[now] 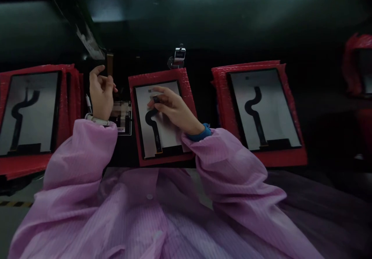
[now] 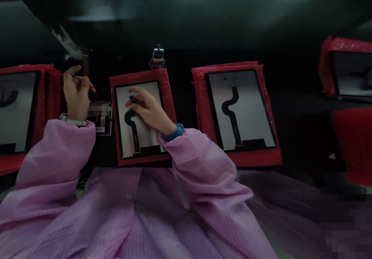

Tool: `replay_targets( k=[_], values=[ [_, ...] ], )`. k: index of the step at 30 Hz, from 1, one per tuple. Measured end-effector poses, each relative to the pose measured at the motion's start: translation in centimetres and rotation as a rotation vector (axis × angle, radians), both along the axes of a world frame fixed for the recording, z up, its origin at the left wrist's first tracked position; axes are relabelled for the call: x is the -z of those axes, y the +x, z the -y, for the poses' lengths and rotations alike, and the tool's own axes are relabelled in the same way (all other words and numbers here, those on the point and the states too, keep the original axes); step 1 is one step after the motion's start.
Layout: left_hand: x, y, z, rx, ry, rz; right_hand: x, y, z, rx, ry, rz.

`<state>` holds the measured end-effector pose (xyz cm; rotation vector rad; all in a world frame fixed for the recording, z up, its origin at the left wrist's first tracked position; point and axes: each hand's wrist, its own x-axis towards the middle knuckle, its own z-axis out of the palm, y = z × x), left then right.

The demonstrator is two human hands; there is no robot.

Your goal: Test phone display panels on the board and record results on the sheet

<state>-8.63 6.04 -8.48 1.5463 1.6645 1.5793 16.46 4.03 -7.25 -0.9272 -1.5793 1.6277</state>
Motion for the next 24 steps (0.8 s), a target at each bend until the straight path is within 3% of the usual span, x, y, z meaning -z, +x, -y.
replay_targets(
  k=[4, 8, 13, 18, 24],
  values=[
    [-0.6, 0.0, 0.2, 0.099, -0.063, 0.135, -0.5, -0.5, 1.0, -0.034, -0.096, -0.076],
    [-1.0, 0.5, 0.2, 0.190, 0.049, 0.333, -0.7, -0.5, 1.2, -0.112, -0.057, -0.079],
    [-1.8, 0.9, 0.5, 0.255, 0.040, 0.142, -1.1, -0.1, 0.7, -0.215, 0.138, 0.040],
    [-2.6, 1.5, 1.4, 0.355, -0.097, 0.082, -1.0, -0.1, 0.6, -0.237, 0.172, 0.075],
    [-3.7, 1.7, 2.0, 0.466, -0.165, -0.287, -0.8, -0.1, 0.5, -0.269, 0.323, 0.136]
  ],
)
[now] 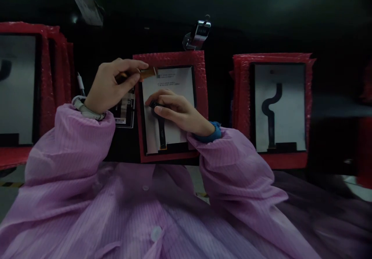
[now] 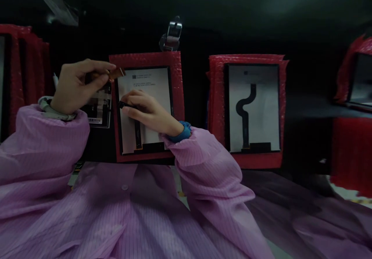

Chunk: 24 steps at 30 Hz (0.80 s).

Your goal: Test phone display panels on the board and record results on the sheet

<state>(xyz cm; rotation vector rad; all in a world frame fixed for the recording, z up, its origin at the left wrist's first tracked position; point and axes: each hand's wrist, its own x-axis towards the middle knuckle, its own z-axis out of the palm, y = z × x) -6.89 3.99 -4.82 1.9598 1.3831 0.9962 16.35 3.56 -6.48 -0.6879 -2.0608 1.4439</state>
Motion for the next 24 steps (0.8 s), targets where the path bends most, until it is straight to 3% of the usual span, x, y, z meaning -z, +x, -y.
replay_targets(
  k=[9, 14, 19, 24],
  values=[
    [-0.7, 0.8, 0.4, 0.170, -0.022, -0.111, 0.6, -0.2, 0.5, 0.149, 0.137, 0.026],
    [-0.8, 1.1, 0.5, 0.185, -0.072, -0.190, 0.7, -0.3, 0.3, 0.118, 0.223, 0.024],
    [-1.0, 1.3, 0.6, 0.175, -0.181, -0.216, 0.6, -0.4, 0.4, 0.115, 0.210, 0.028],
    [-1.2, 1.2, 0.7, 0.172, -0.168, -0.206, 0.4, -0.3, 0.7, 0.270, 0.222, 0.020]
  ],
)
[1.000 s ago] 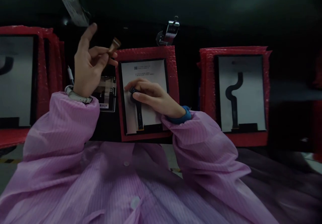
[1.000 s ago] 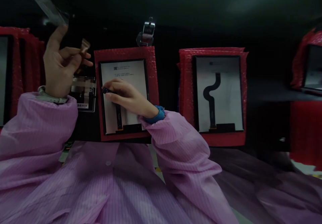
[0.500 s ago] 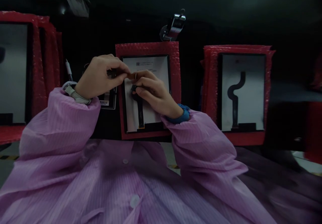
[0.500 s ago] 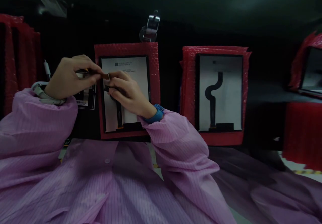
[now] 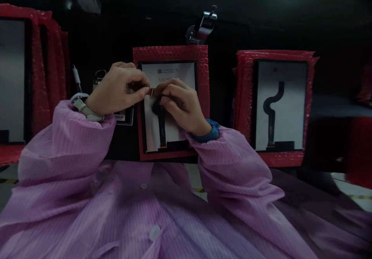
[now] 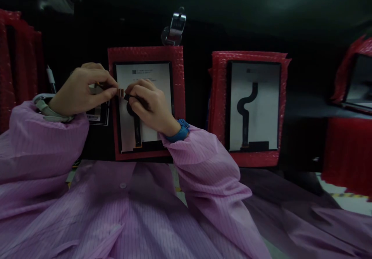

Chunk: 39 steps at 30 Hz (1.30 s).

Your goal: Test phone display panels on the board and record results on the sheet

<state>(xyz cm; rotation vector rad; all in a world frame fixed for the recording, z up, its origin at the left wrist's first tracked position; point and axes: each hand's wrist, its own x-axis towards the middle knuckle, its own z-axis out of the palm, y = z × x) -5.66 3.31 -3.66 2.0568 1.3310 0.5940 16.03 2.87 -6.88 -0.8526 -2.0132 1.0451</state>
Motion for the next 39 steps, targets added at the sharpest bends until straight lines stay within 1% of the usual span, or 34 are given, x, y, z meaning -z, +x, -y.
replay_targets(
  k=[2, 7, 11, 19, 24, 28, 31, 35, 39],
  values=[
    [0.06, -0.01, 0.01, 0.008, -0.011, -0.013, 0.01, 0.00, 0.01, 0.027, 0.033, 0.007],
    [0.13, 0.17, 0.05, 0.010, -0.054, -0.045, 0.27, -0.06, -0.13, 0.006, 0.078, 0.077],
    [0.06, 0.32, 0.09, 0.013, -0.073, -0.032, 0.42, -0.10, -0.27, -0.002, 0.092, 0.101],
    [0.46, 0.39, 0.17, 0.076, -0.041, -0.056, 0.42, -0.04, -0.40, -0.059, 0.103, 0.111],
    [0.75, 0.52, 0.20, 0.092, -0.026, -0.141, 0.12, 0.10, -0.40, -0.109, 0.047, 0.095],
    [0.75, 0.42, 0.17, 0.098, 0.017, -0.122, -0.06, 0.18, -0.38, -0.073, -0.010, 0.066],
    [0.65, 0.29, 0.13, 0.094, 0.043, -0.102, 0.10, 0.15, -0.29, -0.036, 0.023, 0.066],
    [0.43, 0.18, 0.11, 0.108, 0.010, -0.124, 0.39, 0.04, -0.29, -0.055, 0.094, 0.079],
    [0.22, 0.12, 0.08, 0.147, 0.024, -0.125, 0.47, 0.02, -0.45, -0.072, 0.113, 0.067]
  ],
)
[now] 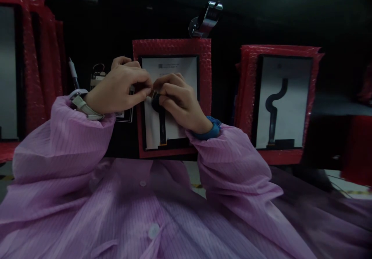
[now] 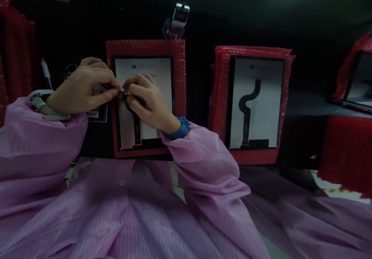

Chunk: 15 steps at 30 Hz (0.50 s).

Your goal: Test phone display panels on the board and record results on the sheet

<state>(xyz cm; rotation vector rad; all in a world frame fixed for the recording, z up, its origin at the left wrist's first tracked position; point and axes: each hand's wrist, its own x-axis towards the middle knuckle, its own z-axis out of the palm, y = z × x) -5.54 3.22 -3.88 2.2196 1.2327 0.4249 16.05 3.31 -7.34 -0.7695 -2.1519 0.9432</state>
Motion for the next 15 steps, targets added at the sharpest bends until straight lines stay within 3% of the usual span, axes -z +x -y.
replay_targets(
  k=[15],
  values=[
    [0.27, 0.05, 0.12, 0.009, 0.027, 0.030, 0.22, 0.12, -0.18, -0.013, 0.000, 0.019]
  ],
)
